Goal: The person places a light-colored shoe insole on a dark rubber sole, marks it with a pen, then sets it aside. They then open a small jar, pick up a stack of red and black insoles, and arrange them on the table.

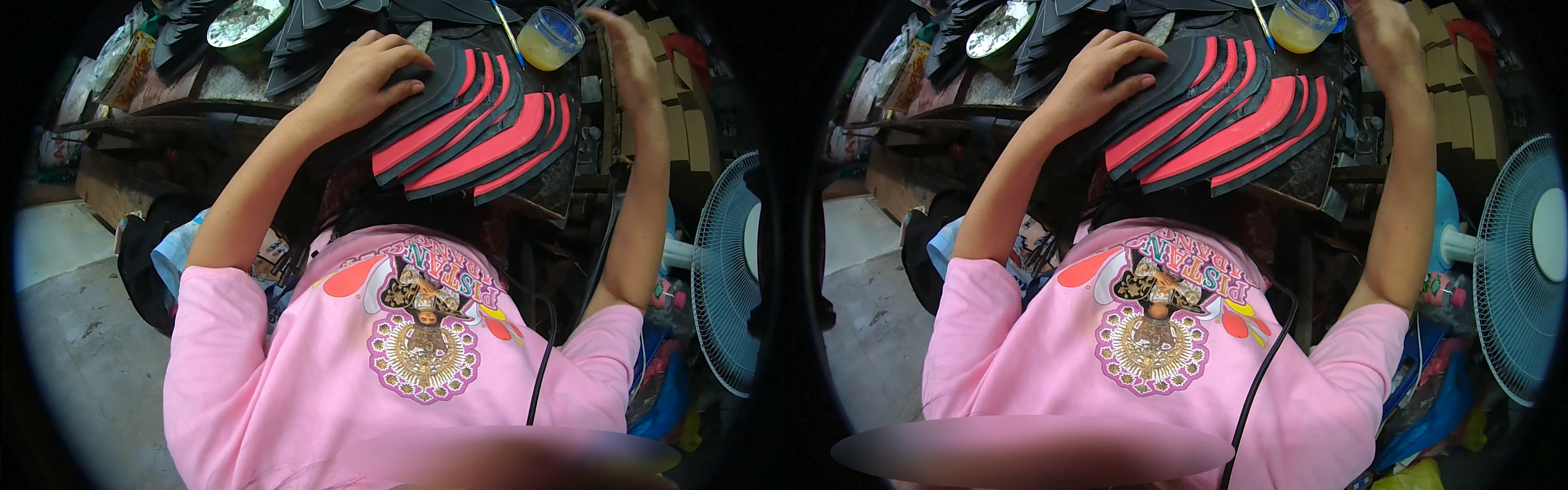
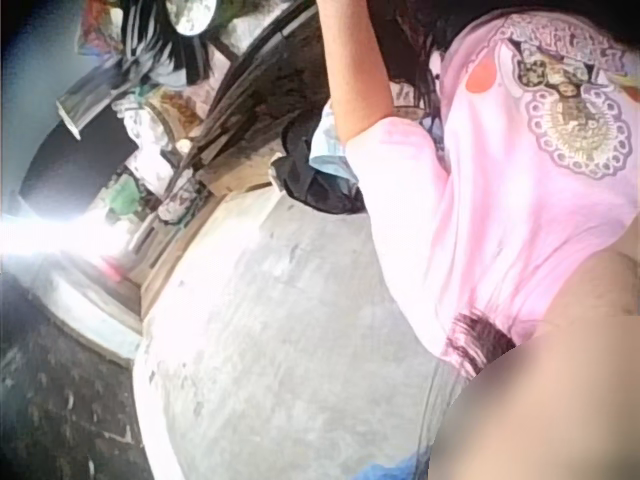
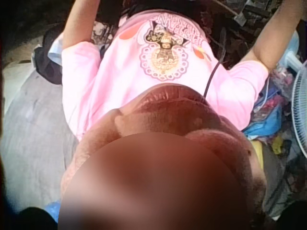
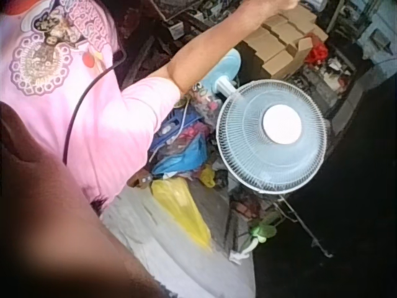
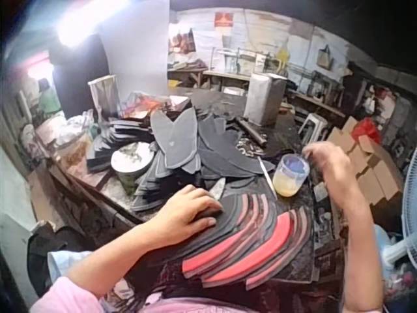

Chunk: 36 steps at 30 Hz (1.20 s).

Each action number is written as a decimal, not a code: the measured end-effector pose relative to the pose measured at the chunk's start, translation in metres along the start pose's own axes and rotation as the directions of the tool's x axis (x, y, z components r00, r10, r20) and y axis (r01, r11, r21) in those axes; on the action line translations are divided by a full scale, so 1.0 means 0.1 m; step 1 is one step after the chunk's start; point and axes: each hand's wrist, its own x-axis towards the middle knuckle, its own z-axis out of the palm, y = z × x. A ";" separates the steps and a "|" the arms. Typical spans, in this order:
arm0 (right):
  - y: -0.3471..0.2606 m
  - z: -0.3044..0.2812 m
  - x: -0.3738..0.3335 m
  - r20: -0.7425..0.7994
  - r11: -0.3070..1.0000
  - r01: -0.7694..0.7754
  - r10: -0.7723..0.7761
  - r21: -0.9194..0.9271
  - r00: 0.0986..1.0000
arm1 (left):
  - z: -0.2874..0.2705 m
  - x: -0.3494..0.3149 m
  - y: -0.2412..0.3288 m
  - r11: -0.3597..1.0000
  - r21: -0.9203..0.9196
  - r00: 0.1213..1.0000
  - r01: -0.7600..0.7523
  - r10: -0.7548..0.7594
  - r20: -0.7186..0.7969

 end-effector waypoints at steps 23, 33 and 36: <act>-1.54 0.67 -0.48 0.291 0.964 0.218 -0.167 -0.153 0.942 | 0.05 -0.02 0.00 0.998 0.055 1.000 0.005 -0.004 -0.019; -1.37 0.64 -0.32 0.279 0.994 0.104 -0.089 -0.040 0.956 | 0.02 -0.02 0.02 0.996 0.082 0.998 0.029 -0.033 0.050; -1.23 0.92 -0.23 0.262 0.976 0.151 -0.106 -0.159 0.959 | 0.01 -0.02 0.03 0.995 0.084 0.996 0.052 -0.058 0.075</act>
